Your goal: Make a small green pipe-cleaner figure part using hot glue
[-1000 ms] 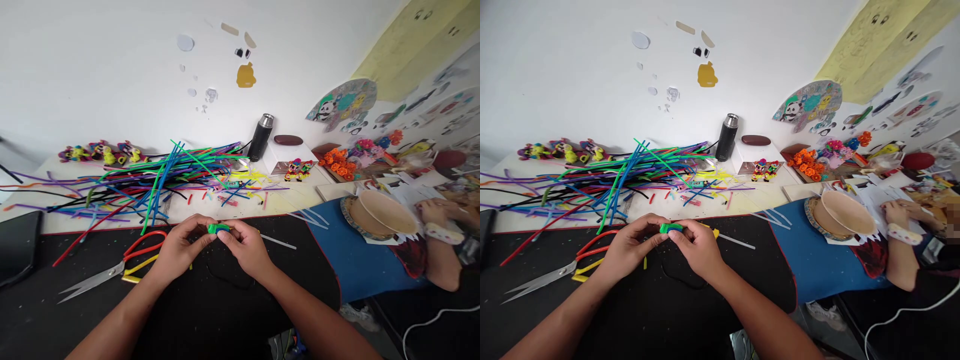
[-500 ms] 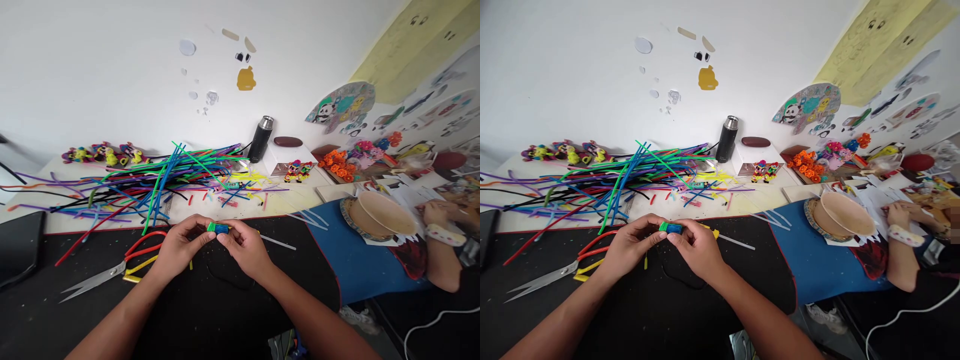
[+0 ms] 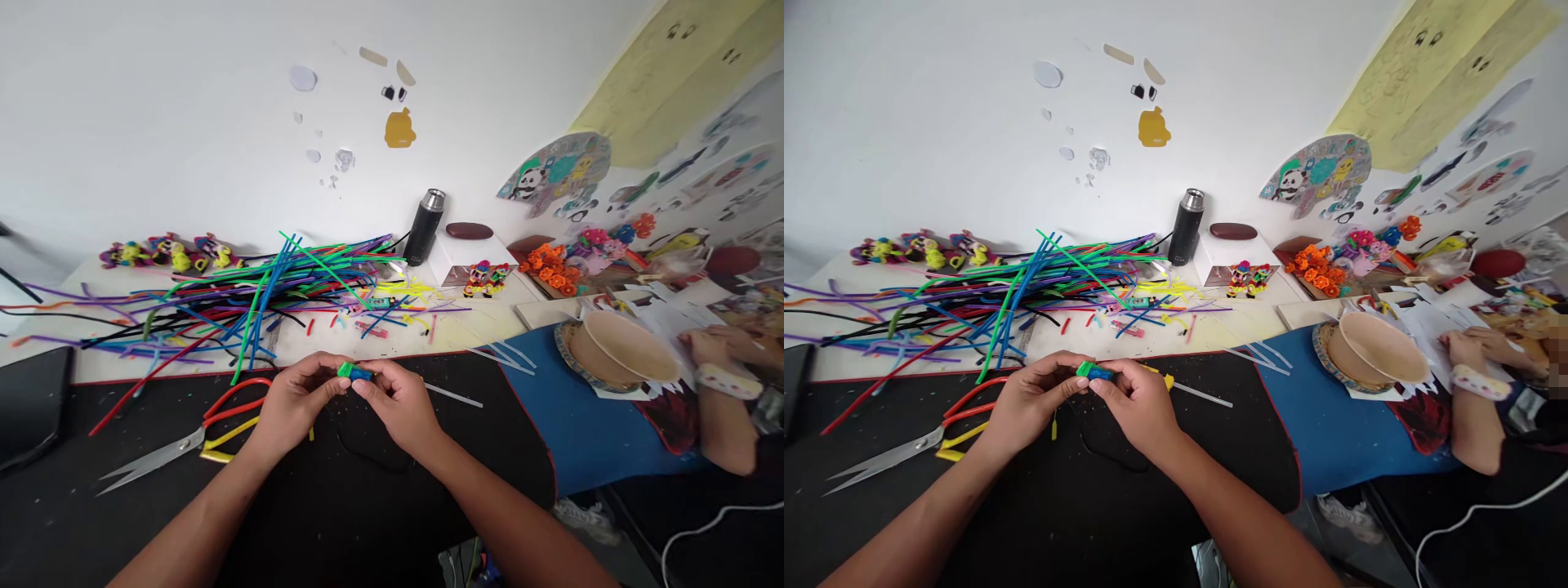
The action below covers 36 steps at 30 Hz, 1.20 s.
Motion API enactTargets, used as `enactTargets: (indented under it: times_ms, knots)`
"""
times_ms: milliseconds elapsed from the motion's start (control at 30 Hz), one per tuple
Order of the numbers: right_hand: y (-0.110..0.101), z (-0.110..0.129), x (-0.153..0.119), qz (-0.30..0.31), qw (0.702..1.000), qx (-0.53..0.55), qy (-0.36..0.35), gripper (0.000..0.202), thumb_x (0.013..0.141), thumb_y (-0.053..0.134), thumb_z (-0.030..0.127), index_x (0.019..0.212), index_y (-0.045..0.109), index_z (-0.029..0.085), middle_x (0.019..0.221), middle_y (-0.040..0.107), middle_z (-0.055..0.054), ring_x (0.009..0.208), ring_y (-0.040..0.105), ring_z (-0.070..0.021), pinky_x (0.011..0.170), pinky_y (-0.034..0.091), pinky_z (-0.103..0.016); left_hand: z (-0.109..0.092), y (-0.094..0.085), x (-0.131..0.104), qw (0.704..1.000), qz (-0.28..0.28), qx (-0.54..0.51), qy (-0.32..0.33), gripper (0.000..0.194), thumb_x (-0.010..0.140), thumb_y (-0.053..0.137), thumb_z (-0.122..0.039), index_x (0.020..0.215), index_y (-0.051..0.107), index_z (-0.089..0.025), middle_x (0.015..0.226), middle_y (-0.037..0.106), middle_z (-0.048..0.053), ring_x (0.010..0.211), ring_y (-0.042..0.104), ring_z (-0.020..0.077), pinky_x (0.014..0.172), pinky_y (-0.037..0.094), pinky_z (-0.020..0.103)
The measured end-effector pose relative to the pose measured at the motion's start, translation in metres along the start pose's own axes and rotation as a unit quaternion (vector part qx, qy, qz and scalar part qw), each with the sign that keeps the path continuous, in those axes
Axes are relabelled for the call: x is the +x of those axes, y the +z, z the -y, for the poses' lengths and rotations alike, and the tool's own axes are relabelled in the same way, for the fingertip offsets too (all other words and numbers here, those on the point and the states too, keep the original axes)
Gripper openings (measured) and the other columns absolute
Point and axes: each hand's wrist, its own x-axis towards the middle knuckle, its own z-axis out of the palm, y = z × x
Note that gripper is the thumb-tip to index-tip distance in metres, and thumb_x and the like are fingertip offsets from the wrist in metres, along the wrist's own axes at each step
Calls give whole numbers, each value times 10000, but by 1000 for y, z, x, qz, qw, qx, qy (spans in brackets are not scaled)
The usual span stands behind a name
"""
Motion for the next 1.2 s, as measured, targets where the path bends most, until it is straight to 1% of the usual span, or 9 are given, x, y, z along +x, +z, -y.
enactTargets:
  times_ms: [100, 200, 333, 500, 667, 900, 1067, 1133, 1200]
  knots:
    - [2, -2, 0, 4, 1000, 16, 6, 342, 946, 713, 442, 1157, 766, 178, 636, 482, 56, 582, 433, -129, 560, 353, -256, 2, -1, 0, 1000, -3, 17, 10, 262, 862, 852, -407, 1025, 801, -208, 1004, 817, 70, 908, 774, 233, 847, 643, 341]
    - [2, -2, 0, 17, 999, 48, 20, 406, 976, 671, 508, 1193, 739, 172, 604, 474, 64, 536, 438, -122, 521, 347, -248, 1, -1, 0, 999, -10, 24, 22, 268, 861, 851, -404, 1040, 804, -210, 1013, 810, 71, 884, 771, 228, 813, 649, 334]
    - [2, -3, 1, 14, 996, 83, 40, 435, 961, 672, 572, 1111, 745, 170, 590, 478, 64, 486, 404, -105, 473, 326, -238, -1, 1, 1, 1000, -9, 8, 18, 265, 832, 876, -393, 1015, 814, -211, 957, 812, 61, 838, 772, 217, 777, 654, 321]
    - [3, -6, 2, 6, 995, 91, 45, 409, 929, 715, 560, 1076, 752, 181, 597, 465, 63, 481, 365, -96, 447, 297, -228, -1, 1, 0, 1000, 7, -8, 0, 278, 824, 882, -400, 1009, 813, -205, 893, 814, 53, 764, 763, 208, 747, 656, 329]
    - [4, -6, 2, 8, 996, 79, 52, 414, 933, 709, 565, 1099, 747, 187, 595, 482, 60, 488, 390, -104, 460, 314, -229, 0, 0, 2, 1000, 3, 6, 10, 254, 833, 872, -395, 1001, 820, -212, 937, 814, 62, 842, 772, 225, 782, 650, 334]
    - [-3, 1, 2, 48, 998, 25, 37, 372, 973, 676, 480, 1180, 746, 179, 632, 473, 61, 546, 449, -120, 518, 333, -242, -10, -6, 1, 995, 7, 86, 50, 222, 888, 819, -388, 1050, 835, -237, 1001, 810, 78, 931, 771, 257, 837, 634, 367]
    - [-7, 5, 0, 58, 998, -7, 10, 279, 935, 700, 412, 1063, 743, 167, 647, 484, 58, 592, 429, -122, 555, 325, -249, -21, -4, -2, 987, 26, 145, 71, 242, 929, 771, -382, 1129, 824, -258, 1056, 825, 78, 964, 783, 261, 869, 631, 368]
    - [-9, 3, -2, 56, 998, -12, 3, 259, 925, 713, 419, 1012, 736, 176, 625, 461, 65, 580, 412, -120, 549, 316, -248, -25, -4, -6, 983, 29, 167, 70, 329, 951, 743, -383, 1257, 771, -265, 1099, 827, 77, 972, 789, 255, 895, 629, 375]
    - [-12, 0, -5, 45, 999, 0, 6, 291, 929, 717, 462, 1004, 734, 181, 607, 432, 68, 559, 392, -119, 523, 302, -246, -29, -9, -12, 979, 10, 193, 70, 353, 948, 744, -395, 1275, 736, -261, 1100, 823, 71, 942, 787, 243, 881, 626, 367]
